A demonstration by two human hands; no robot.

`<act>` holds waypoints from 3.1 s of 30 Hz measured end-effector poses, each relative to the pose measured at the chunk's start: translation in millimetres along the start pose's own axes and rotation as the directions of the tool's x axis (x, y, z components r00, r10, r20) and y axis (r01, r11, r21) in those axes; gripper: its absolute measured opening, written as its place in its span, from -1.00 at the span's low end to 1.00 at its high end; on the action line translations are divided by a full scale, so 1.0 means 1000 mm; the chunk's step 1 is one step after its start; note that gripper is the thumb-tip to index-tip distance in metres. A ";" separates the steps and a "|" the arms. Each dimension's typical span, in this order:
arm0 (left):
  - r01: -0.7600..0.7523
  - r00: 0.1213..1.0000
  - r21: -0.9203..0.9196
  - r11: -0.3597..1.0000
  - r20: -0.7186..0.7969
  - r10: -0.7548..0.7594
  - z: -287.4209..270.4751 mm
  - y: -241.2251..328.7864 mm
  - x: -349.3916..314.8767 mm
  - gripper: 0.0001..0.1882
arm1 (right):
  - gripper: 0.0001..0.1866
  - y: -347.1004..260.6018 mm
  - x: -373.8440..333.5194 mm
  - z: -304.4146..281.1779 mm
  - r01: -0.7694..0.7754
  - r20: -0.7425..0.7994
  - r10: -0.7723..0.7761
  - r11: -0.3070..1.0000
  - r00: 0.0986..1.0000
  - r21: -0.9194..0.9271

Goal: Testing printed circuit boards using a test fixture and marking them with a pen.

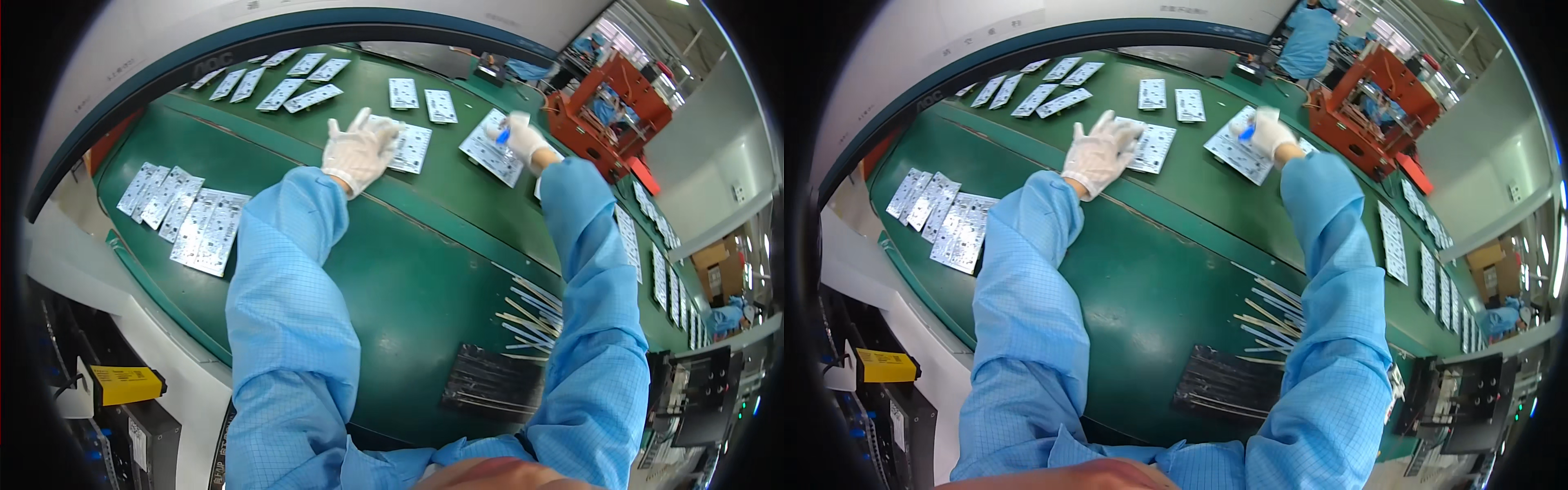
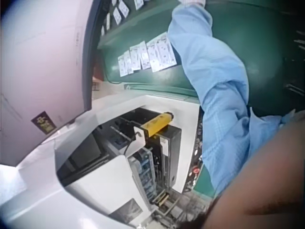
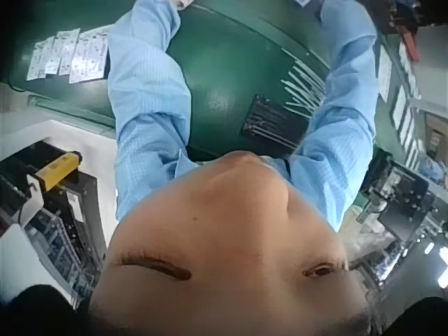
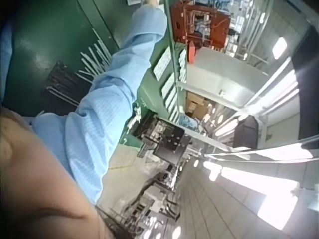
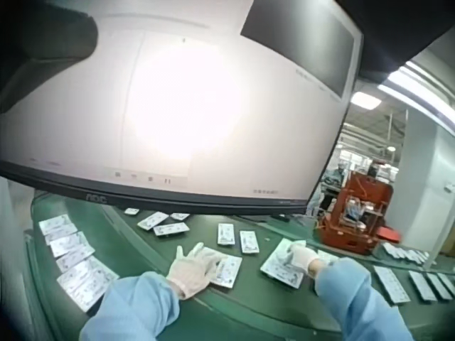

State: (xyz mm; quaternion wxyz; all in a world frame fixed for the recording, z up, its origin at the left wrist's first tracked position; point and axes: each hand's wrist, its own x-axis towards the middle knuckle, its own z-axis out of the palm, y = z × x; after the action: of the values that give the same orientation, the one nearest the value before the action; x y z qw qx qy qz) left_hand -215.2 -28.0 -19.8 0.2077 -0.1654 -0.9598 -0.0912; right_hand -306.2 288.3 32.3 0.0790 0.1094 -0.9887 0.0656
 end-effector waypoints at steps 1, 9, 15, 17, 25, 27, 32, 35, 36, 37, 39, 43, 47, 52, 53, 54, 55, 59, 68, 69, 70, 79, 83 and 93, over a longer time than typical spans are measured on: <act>0.020 0.999 0.031 0.999 -0.043 -0.019 0.004 -0.001 0.001 -0.53 | -0.44 0.008 -0.020 0.010 -0.092 0.040 0.098 0.987 0.994 -0.135; 0.320 0.943 -0.015 0.947 0.096 -0.318 0.002 -0.005 0.008 -0.57 | -0.49 -0.011 -0.057 -0.003 0.139 0.113 -0.130 0.988 0.985 -0.068; -0.211 0.977 -0.008 0.978 0.032 0.211 0.003 0.010 0.002 -0.51 | -0.38 0.006 -0.088 0.011 0.521 0.065 -0.527 0.803 0.847 -0.288; -0.364 0.926 -0.027 0.931 0.100 0.365 0.008 0.015 0.002 -0.51 | -0.39 0.022 -0.085 0.023 0.466 0.044 -0.466 0.885 0.884 0.010; -0.134 0.975 -0.013 0.991 0.176 0.134 0.005 0.018 -0.001 -0.56 | -0.54 0.041 -0.084 0.026 0.265 0.033 -0.301 0.881 0.953 0.393; -0.113 0.987 -0.060 0.992 0.106 0.119 0.003 0.019 -0.003 -0.52 | -0.67 0.039 -0.094 0.016 0.207 0.003 -0.222 0.914 0.975 0.349; -0.132 0.988 -0.018 0.991 0.075 0.133 0.009 0.022 -0.004 -0.52 | -0.55 0.034 -0.101 -0.005 0.352 -0.215 -0.291 0.863 0.932 0.363; -0.191 0.978 0.060 0.980 -0.074 0.195 0.015 0.021 -0.007 -0.58 | -0.37 0.023 -0.099 -0.015 0.000 -0.075 0.104 0.584 0.992 0.811; -0.220 0.958 0.071 0.973 -0.172 0.229 0.016 0.021 -0.009 -0.58 | -0.29 0.019 -0.100 -0.023 -0.206 0.031 0.295 0.581 0.955 0.787; -0.220 0.953 0.082 0.972 -0.196 0.233 0.016 0.020 -0.013 -0.59 | -0.28 0.013 -0.107 -0.030 -0.193 0.067 0.279 0.451 0.958 0.871; -0.221 0.933 -0.013 0.975 -0.294 0.208 0.015 0.021 -0.023 -0.45 | -0.26 0.006 -0.133 -0.052 -0.150 0.113 0.221 0.159 0.969 0.976; -0.231 0.897 -0.263 0.937 -0.431 0.100 0.013 0.033 -0.047 -0.16 | -0.17 0.003 -0.232 -0.102 -0.238 0.227 0.158 0.056 0.961 0.970; -0.312 0.862 -0.284 0.907 -0.485 0.145 0.012 0.060 -0.071 -0.07 | -0.21 0.020 -0.362 -0.115 -0.158 0.124 0.283 0.101 0.951 0.982; -0.496 0.795 -0.405 0.768 -0.569 0.213 -0.027 0.132 -0.117 -0.20 | -0.33 0.046 -0.517 -0.082 -0.346 -0.285 0.590 0.728 0.755 0.592; -0.555 0.776 -0.477 0.682 -0.591 0.219 -0.040 0.154 -0.131 -0.25 | -0.31 0.049 -0.541 -0.077 -0.287 -0.343 0.633 0.680 0.694 0.675; -0.460 0.885 -0.596 0.658 -0.368 0.285 -0.052 0.180 -0.154 -0.38 | -0.28 0.051 -0.564 -0.073 -0.069 -0.395 0.642 0.573 0.657 0.817; -0.398 0.910 -0.674 0.623 -0.205 0.359 -0.062 0.209 -0.180 -0.47 | -0.20 0.052 -0.585 -0.075 0.121 -0.009 0.748 -0.096 0.664 0.988; -0.596 0.750 -0.349 0.723 0.079 0.656 -0.073 0.314 -0.240 -0.39 | -0.11 0.040 -0.619 -0.067 0.190 -0.246 0.812 0.169 0.529 0.967; -0.614 0.737 -0.334 0.715 0.082 0.671 -0.038 0.471 -0.243 -0.72 | 0.03 0.032 -0.658 -0.067 0.474 -0.363 0.906 0.227 0.217 0.851; -0.608 0.719 -0.317 0.728 0.169 0.674 -0.033 0.483 -0.245 -0.75 | 0.03 0.034 -0.664 -0.066 0.460 -0.380 0.895 0.242 0.233 0.854; -0.672 0.731 -0.231 0.704 -0.051 0.681 -0.028 0.487 -0.246 -0.77 | 0.03 0.037 -0.670 -0.065 0.454 -0.370 0.905 0.244 0.212 0.857; -0.693 0.720 -0.166 0.701 -0.176 0.671 -0.026 0.502 -0.233 -0.62 | 0.03 0.043 -0.698 -0.059 0.395 -0.319 0.943 0.256 0.101 0.882; -0.658 0.722 -0.130 0.741 -0.389 0.572 -0.054 0.478 -0.192 -0.59 | 0.03 0.045 -0.702 -0.063 0.358 -0.411 0.911 0.371 0.039 0.857; -0.456 0.888 -0.165 0.875 -0.015 0.460 -0.046 0.368 -0.148 -0.40 | -0.08 0.039 -0.677 -0.052 0.426 -0.373 0.916 0.281 0.149 0.860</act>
State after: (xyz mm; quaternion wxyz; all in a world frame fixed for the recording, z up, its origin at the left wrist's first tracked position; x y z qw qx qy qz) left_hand 59.6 261.2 -2.9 0.1972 -0.4053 -0.8851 -0.1162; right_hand 344.5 472.9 -36.5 0.5667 -0.1721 -0.4556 0.6646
